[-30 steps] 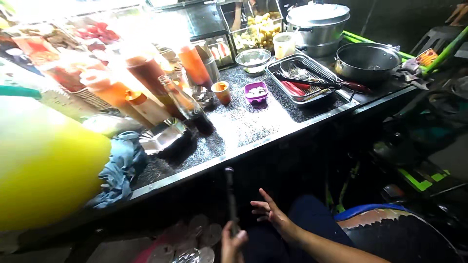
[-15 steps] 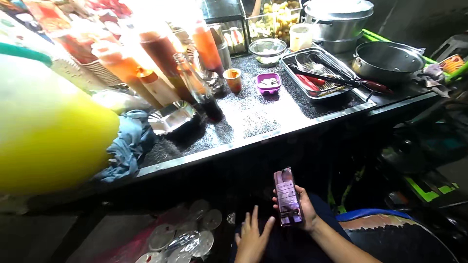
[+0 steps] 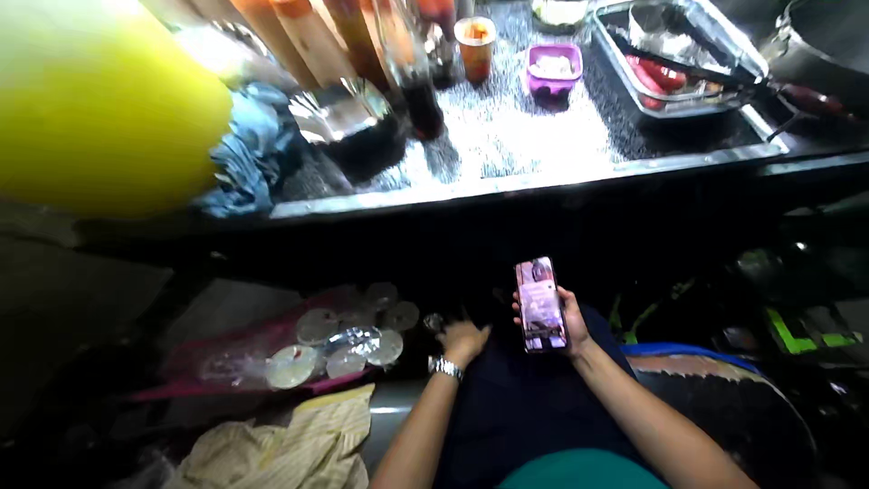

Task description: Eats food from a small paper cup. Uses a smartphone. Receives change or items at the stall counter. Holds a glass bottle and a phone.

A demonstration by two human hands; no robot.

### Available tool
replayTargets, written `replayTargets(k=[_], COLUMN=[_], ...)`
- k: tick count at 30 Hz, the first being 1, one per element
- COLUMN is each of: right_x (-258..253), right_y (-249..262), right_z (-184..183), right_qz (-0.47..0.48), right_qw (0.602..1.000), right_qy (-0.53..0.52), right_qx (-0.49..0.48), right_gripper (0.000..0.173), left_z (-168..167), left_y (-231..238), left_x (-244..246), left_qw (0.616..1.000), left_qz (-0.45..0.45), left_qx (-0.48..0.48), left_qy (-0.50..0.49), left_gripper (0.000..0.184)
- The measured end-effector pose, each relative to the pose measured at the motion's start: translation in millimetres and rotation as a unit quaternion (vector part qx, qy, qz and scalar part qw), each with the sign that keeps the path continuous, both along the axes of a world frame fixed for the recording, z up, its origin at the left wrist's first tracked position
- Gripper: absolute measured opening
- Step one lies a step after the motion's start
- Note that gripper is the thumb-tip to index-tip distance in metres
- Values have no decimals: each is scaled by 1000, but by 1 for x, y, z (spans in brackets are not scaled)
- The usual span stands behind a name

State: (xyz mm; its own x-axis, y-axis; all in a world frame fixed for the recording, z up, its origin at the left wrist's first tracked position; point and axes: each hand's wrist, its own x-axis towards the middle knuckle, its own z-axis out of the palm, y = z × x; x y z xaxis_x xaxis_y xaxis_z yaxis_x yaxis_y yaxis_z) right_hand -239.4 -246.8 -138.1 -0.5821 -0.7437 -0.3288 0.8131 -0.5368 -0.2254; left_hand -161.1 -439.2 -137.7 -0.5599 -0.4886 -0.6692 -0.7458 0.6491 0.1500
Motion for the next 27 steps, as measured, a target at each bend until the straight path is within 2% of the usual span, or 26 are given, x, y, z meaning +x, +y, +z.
replayTargets(k=[3,6,7,9,11,13,15,19,22,27], right_x=[3,5,5,5,4,4,4,7,7,10], right_y=[3,7,8,10,12,11,10,12,13,8], right_z=[-4,-9,-10,-11,-11,-9,-11,-6,-4,-5], right_qz=[24,58,68,83,98,108,113,134,159,144], right_qw=[999,996,995,994,993,992,991,988,985,984], right_qy=[17,46,54,60,65,68,62,75,73,104], right_qx=[-28,-40,-38,-25,-26,-16,-31,-3,-11,13], right_gripper=[64,65,65,68,73,74,70,67,71,62], left_z=[-9,-18,-14,10,40,56,57,55,50,38], left_y=[-2,1,6,22,38,45,48,54,59,59], left_x=[-9,-1,4,13,23,33,41,46,48,51], left_qw=[999,967,945,887,804,744,714,693,678,666], left_qz=[-20,22,53,149,262,297,306,338,353,303], left_qx=[12,103,164,323,476,562,592,592,597,625], left_qy=[44,233,279,294,240,207,215,232,242,273], left_gripper=[77,59,57,54,55,55,51,45,40,44])
